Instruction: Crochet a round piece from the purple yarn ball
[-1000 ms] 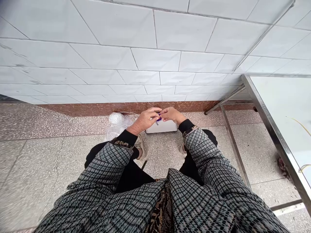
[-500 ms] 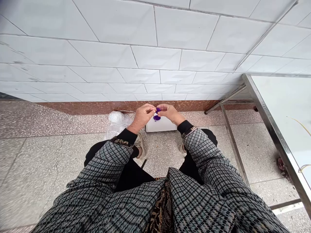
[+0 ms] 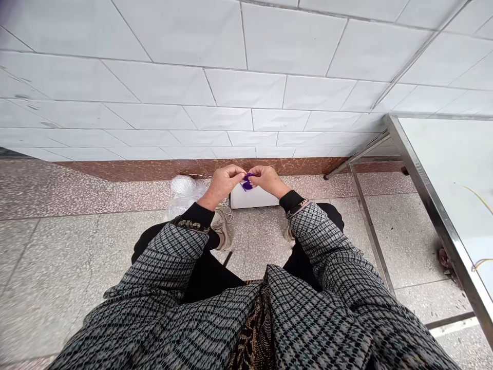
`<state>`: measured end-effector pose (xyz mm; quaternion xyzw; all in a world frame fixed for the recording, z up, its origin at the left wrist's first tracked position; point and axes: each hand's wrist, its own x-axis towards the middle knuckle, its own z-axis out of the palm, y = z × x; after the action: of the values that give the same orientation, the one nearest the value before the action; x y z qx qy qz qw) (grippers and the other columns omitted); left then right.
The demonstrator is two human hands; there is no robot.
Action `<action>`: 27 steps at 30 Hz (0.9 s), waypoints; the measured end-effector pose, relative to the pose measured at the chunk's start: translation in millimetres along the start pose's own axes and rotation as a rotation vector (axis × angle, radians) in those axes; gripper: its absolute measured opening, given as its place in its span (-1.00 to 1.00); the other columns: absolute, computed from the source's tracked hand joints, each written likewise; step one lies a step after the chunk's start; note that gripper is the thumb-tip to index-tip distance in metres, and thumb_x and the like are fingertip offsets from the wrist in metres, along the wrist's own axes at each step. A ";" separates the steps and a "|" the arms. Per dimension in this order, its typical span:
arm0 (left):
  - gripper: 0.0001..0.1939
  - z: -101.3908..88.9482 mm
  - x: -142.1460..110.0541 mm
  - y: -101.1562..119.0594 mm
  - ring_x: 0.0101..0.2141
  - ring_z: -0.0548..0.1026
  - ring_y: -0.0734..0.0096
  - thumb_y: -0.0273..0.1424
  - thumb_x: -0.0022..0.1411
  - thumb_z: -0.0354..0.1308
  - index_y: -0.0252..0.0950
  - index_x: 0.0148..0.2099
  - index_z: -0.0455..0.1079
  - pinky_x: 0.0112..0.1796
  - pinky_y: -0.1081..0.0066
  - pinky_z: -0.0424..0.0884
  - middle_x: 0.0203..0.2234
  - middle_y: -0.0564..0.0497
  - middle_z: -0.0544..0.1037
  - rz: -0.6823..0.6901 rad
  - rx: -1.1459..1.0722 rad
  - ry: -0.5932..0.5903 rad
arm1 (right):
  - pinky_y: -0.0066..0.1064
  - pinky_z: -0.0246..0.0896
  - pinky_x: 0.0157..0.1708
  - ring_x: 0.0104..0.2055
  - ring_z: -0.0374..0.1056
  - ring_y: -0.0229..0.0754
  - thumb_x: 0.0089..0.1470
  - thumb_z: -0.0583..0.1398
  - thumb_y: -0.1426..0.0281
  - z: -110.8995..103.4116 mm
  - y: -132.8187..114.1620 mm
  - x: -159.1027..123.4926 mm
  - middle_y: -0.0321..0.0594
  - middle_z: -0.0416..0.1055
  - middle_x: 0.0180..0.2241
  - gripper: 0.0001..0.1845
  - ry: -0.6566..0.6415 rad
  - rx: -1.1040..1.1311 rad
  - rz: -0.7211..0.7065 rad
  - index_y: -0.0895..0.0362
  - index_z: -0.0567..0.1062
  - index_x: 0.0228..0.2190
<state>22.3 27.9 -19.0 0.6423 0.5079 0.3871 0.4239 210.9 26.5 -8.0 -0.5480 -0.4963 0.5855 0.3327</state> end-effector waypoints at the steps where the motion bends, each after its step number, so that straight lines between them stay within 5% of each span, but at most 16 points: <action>1: -0.90 -2.3 0.9 0.0 -0.37 0.57 0.34 -0.38 0.19 0.26 -0.25 -0.35 0.57 -0.26 0.39 0.48 -0.39 0.01 0.66 -0.011 -0.012 -0.021 | -0.48 0.38 -0.43 -0.54 0.39 -0.33 -0.03 0.40 0.62 -1.4 -1.5 -0.9 -0.37 0.51 -0.59 -0.83 -0.042 0.051 0.030 0.14 0.59 -0.48; 5: -0.88 -7.0 4.2 -0.2 -0.55 0.46 0.39 -0.35 0.26 0.23 -0.26 -0.27 0.57 -0.40 0.41 0.39 -0.56 0.11 0.52 -0.115 -0.058 -0.117 | -0.49 0.44 -0.44 -0.52 0.41 -0.35 -0.14 0.56 0.48 -6.2 -3.4 -3.3 -0.34 0.55 -0.54 -0.75 -0.116 0.326 0.063 0.15 0.62 -0.44; 8: -0.83 -0.7 2.9 -0.6 -0.53 0.42 0.39 -0.35 0.32 0.22 -0.26 -0.30 0.57 -0.37 0.40 0.35 -0.58 0.12 0.48 -0.040 0.019 -0.197 | -0.49 0.45 -0.42 -0.51 0.41 -0.35 -0.22 0.62 0.40 -6.2 -1.6 -0.5 -0.37 0.54 -0.52 -0.60 -0.019 0.456 0.008 0.12 0.55 -0.44; 13: -0.80 6.2 -1.7 -2.9 -0.33 0.58 0.28 -0.41 0.36 0.17 -0.25 -0.32 0.58 -0.18 0.34 0.45 -0.40 -0.02 0.67 0.209 0.195 -0.345 | -0.51 0.20 -0.55 -0.58 0.27 -0.38 -0.08 0.47 0.56 -4.7 -0.3 5.5 -0.45 0.45 -0.58 -0.70 0.225 0.135 -0.036 0.09 0.46 -0.52; 17: -0.79 -6.1 2.6 -7.3 -0.26 0.61 0.21 -0.41 0.37 0.17 -0.24 -0.31 0.58 -0.12 0.28 0.50 -0.33 -0.08 0.67 0.293 0.275 -0.238 | -0.51 0.15 -0.55 -0.57 0.26 -0.36 -0.07 0.43 0.62 -9.7 -1.1 1.1 -0.43 0.43 -0.61 -0.73 -0.013 -0.084 0.024 0.10 0.49 -0.56; 21: -0.81 -10.2 8.5 -11.3 -0.22 0.64 0.19 -0.41 0.37 0.16 -0.24 -0.30 0.58 -0.08 0.27 0.52 -0.29 -0.07 0.72 0.196 0.232 -0.143 | -0.50 0.23 -0.49 -0.54 0.29 -0.35 -0.07 0.54 0.46 -14.0 -2.8 -4.4 -0.38 0.48 -0.56 -0.70 -0.256 0.201 0.053 0.11 0.51 -0.46; 24: -0.80 -1.9 6.7 -11.1 -0.23 0.65 0.21 -0.40 0.39 0.16 -0.25 -0.26 0.60 -0.11 0.29 0.52 -0.29 -0.05 0.74 0.140 0.185 -0.167 | -0.49 0.23 -0.46 -0.53 0.28 -0.34 -0.09 0.58 0.34 -12.5 -4.2 -3.0 -0.42 0.42 -0.57 -0.61 -0.150 0.394 0.012 0.09 0.47 -0.44; 27: -0.82 6.0 0.9 -8.5 -0.23 0.66 0.23 -0.41 0.38 0.18 -0.25 -0.26 0.61 -0.10 0.31 0.53 -0.28 -0.05 0.74 0.206 0.184 -0.330 | -0.46 0.17 -0.47 -0.55 0.23 -0.34 -0.04 0.50 0.42 -9.4 -5.1 1.8 -0.44 0.40 -0.56 -0.68 0.079 0.342 -0.027 0.08 0.44 -0.47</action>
<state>25.3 28.9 -28.9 0.7814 0.3963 0.2701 0.3991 218.9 31.6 -2.9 -0.4993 -0.3830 0.6349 0.4482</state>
